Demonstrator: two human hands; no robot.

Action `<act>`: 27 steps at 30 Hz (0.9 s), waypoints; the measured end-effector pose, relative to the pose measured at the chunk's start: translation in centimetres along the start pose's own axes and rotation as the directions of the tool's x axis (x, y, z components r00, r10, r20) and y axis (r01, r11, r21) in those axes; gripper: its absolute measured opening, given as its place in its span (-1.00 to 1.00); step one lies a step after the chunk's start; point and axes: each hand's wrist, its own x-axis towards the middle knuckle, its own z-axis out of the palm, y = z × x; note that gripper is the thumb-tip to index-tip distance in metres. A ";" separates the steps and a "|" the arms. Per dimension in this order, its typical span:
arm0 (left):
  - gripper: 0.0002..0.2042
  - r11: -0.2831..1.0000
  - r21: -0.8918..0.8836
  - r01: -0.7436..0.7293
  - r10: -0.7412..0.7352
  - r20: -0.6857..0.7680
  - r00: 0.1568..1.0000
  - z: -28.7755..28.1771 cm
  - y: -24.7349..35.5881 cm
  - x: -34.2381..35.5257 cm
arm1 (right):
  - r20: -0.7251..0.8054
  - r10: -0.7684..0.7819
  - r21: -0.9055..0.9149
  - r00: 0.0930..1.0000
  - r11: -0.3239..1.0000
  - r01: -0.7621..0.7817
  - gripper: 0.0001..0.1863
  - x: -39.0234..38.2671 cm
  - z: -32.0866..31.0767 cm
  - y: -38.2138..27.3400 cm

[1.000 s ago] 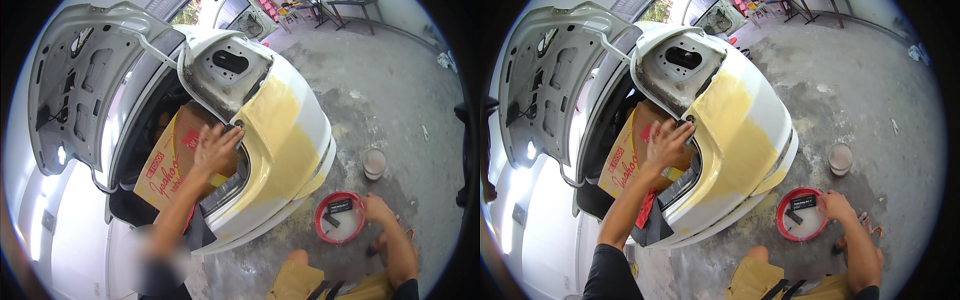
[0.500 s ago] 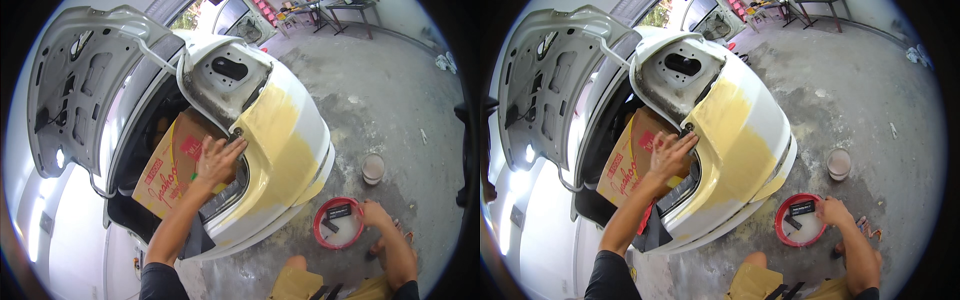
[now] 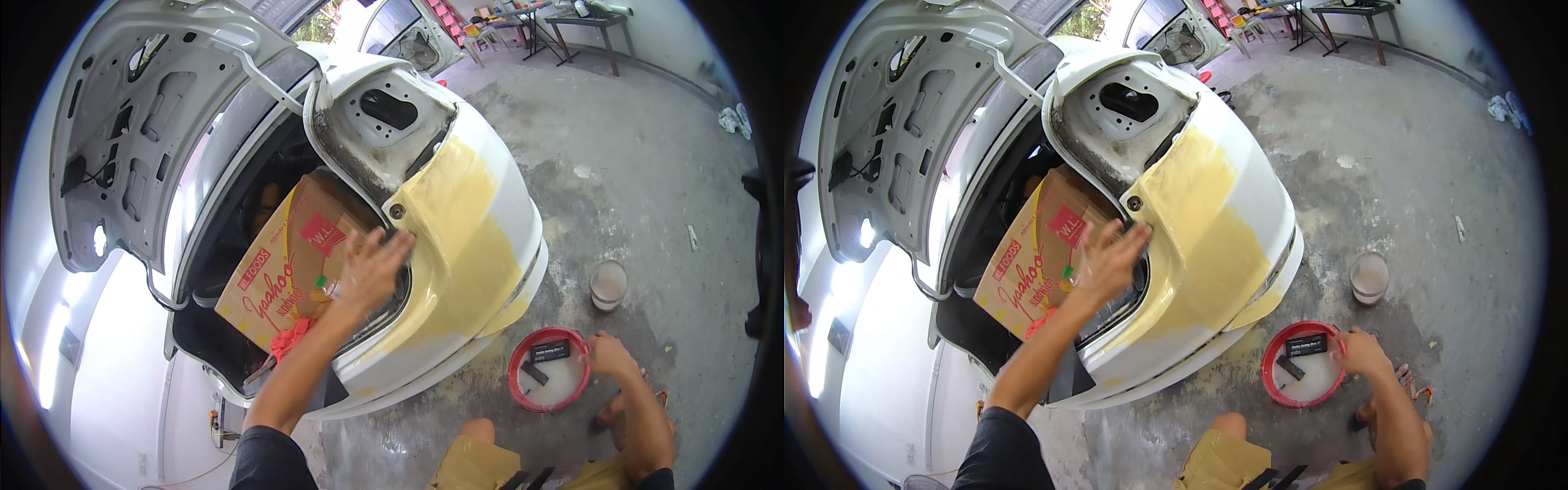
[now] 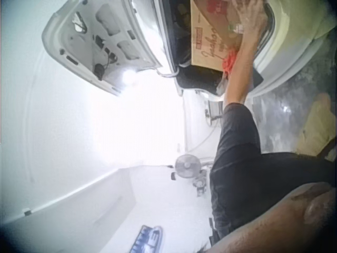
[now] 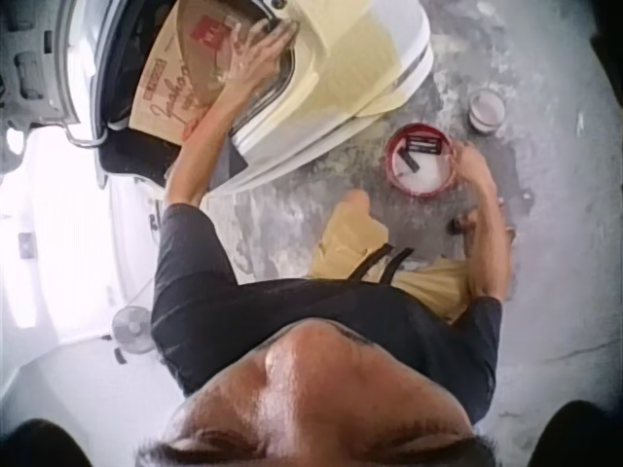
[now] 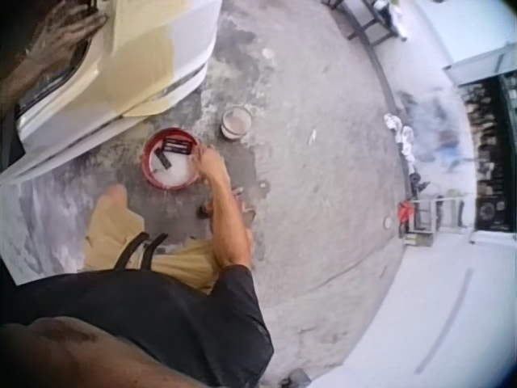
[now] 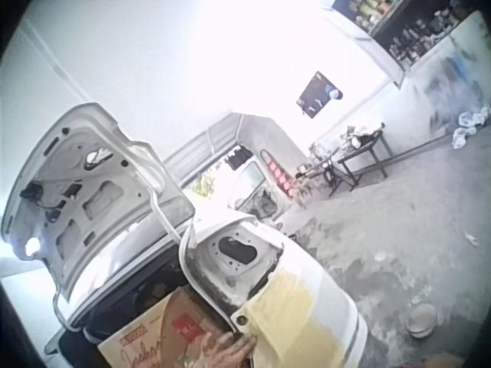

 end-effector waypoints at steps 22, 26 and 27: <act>-0.34 0.805 -0.070 0.590 -0.593 -0.054 0.803 0.1 9.5 1.5 | 0.035 0.015 -0.007 0.999 1.000 -0.015 -0.55 0.9 0.6 -0.1; -0.39 0.676 -0.208 0.707 -0.650 0.283 0.705 -0.4 9.8 2.0 | 0.045 0.015 0.001 0.999 1.000 -0.015 -0.55 0.8 0.2 0.1; -0.39 0.697 -0.173 0.696 -0.671 0.187 0.718 -0.4 9.9 2.1 | 0.019 0.003 0.006 1.000 1.000 -0.003 -0.55 0.8 0.2 0.1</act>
